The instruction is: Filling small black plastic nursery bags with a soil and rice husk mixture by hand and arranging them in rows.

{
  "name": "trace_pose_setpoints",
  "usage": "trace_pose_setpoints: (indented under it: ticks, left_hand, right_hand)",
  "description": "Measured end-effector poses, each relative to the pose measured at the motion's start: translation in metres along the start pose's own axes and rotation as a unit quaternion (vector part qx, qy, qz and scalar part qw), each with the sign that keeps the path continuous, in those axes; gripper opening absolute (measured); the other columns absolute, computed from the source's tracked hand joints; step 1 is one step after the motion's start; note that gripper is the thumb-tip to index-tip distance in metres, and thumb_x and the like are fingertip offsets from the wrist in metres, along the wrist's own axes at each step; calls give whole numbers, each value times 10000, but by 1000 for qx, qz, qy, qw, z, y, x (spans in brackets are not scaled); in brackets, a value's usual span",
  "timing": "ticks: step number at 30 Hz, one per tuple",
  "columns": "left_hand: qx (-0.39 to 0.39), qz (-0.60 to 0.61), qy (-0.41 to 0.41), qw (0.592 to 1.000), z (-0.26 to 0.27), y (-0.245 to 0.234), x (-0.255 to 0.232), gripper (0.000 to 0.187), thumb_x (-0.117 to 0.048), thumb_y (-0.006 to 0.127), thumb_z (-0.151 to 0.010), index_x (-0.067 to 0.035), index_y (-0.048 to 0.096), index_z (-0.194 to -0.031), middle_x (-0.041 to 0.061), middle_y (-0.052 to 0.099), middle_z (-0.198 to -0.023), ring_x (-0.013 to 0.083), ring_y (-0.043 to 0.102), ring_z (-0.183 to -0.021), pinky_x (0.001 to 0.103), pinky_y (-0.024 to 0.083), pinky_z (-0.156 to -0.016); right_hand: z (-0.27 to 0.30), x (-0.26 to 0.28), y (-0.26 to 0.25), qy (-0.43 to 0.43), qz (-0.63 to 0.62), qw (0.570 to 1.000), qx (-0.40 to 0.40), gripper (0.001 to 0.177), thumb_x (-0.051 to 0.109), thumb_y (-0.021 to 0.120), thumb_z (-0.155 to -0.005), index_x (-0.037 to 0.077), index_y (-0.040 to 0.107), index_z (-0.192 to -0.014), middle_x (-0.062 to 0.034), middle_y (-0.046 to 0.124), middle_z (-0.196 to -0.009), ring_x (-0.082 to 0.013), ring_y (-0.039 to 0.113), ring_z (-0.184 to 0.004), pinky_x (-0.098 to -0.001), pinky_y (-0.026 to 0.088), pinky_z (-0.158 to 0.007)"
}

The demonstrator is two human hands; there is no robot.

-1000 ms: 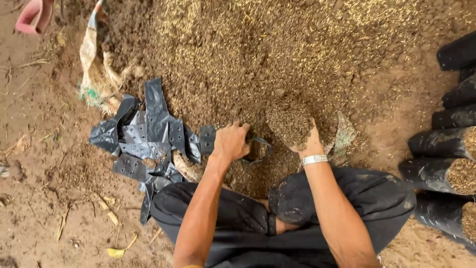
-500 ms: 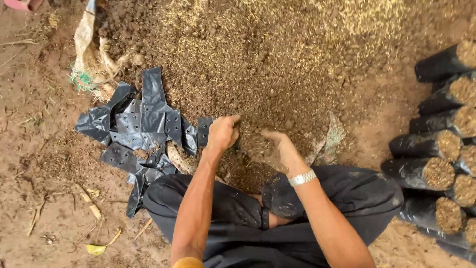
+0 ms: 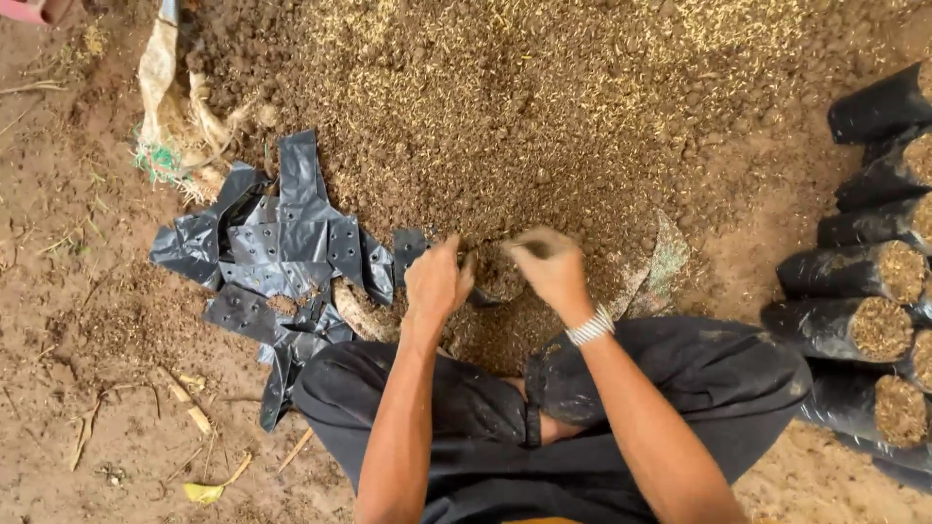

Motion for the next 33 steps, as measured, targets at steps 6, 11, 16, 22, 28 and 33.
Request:
trace_pose_setpoints:
  ticks: [6,11,16,22,28,33]
  left_hand:
    - [-31,-48,-32,998,7,-1,-23,313,-271,592,-997,-48,679,-1200,190,764,-913,401,768,-817,561,626,-733]
    - [-17,47,6,999,10,-7,-35,306,-84,629,-899,-41,703,-1193,217,771,-881,436,758,-822,574,614,-734]
    - [-58,83,139,985,35,-30,-57,336,63,515,-909,-48,723,-1149,141,724,-691,255,725,-588,373,577,-524]
    - [-76,-8,262,962,48,-38,-88,485,103,496,-773,-50,737,-1165,55,640,-564,169,595,-441,278,499,-425]
    - [-60,233,169,956,41,-36,-88,292,30,565,-935,-39,773,-1129,158,754,-686,293,718,-522,348,586,-476]
    - [-82,160,21,984,16,-1,-63,204,-146,598,-1035,26,705,-1068,256,745,-746,421,745,-674,501,558,-575]
  right_hand:
    - [103,-61,-18,525,-381,760,20,906,702,485,-971,55,319,-1583,-353,468,-1458,-486,516,-1346,-602,484,-1108]
    - [84,-104,32,522,-636,563,75,1358,870,530,-830,-58,-52,-1632,-300,-207,-1671,-428,-158,-1559,-543,-3,-1277]
    - [43,-207,77,306,-807,425,272,971,978,406,-782,74,711,-602,-237,745,-717,-353,625,-388,-377,428,-286]
    - [-23,-129,51,448,-514,723,-110,1192,911,461,-824,201,34,-1681,-229,-50,-1722,-387,-6,-1589,-607,-76,-1265]
    - [-95,-101,41,422,-467,772,-87,1010,762,493,-835,194,148,-1595,-199,77,-1583,-358,113,-1446,-577,37,-1162]
    - [-122,-94,-8,380,-385,839,-61,796,584,532,-848,185,284,-1490,-163,230,-1416,-323,256,-1275,-541,173,-1038]
Point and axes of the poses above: each hand's wrist, its own z-axis away from the middle knuckle, its own y-axis out of the palm, x = y × z, the point moved 6 cm from there along -z, towards the middle knuckle
